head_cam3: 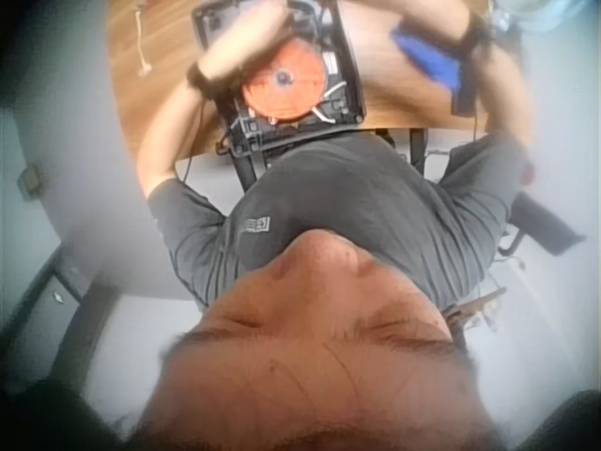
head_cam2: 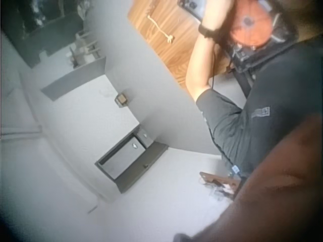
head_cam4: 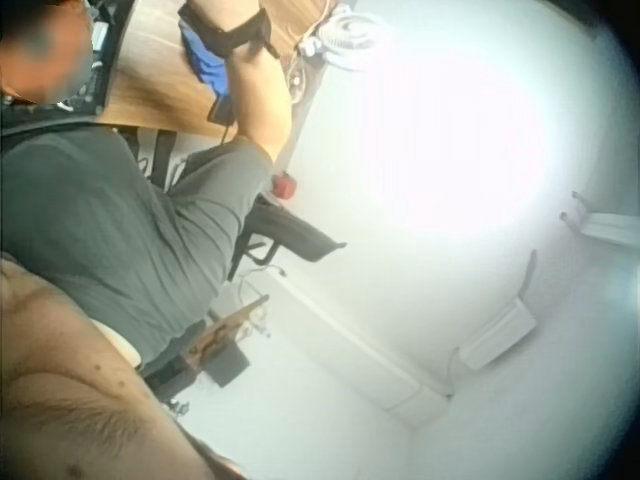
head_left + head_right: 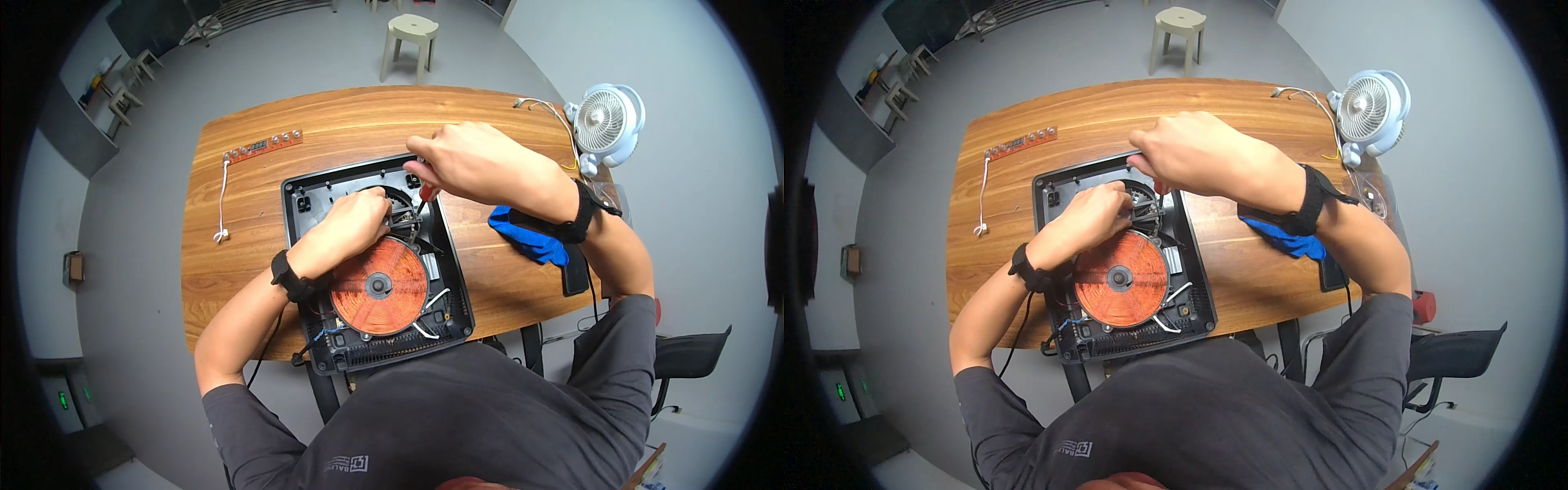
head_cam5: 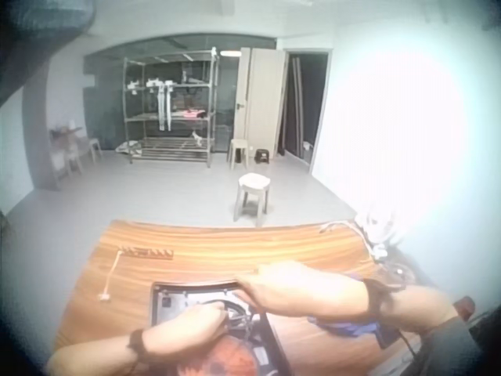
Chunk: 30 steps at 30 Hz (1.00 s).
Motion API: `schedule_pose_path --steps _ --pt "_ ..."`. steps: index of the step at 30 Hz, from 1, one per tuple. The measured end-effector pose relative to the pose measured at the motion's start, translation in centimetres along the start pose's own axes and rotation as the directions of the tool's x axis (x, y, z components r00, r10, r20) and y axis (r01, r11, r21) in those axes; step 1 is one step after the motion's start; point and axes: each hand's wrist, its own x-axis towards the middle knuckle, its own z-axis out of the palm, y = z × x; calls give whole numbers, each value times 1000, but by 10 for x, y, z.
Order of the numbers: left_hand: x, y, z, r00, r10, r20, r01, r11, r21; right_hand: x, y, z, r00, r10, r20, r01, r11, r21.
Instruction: The person assembles an electronic device on a wooden table. They connect internal wires, use a screwdriver to secure a circuit board, and then close the device's casing.
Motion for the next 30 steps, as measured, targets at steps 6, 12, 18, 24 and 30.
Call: schedule_pose_path --steps 6,12,18,24,30 --pt "-2 -1 -1 1000 4 -5 -4 1000 -3 -7 1 -5 992 -81 -98 77 996 -43" --pt "-1 0 -1 1000 5 -7 -5 1000 -7 -3 6 1 991 -117 -69 115 993 -21" --pt "-1 -1 0 1000 11 -13 -11 1000 9 1 -3 -5 998 54 20 -52 995 -80" --pt "0 -1 -1 1000 6 -1 -6 1000 6 -9 6 -4 978 -184 -94 178 981 -73" --pt "-2 -6 4 1000 18 -22 -17 1000 11 2 6 8 995 9 -101 -17 997 -81"
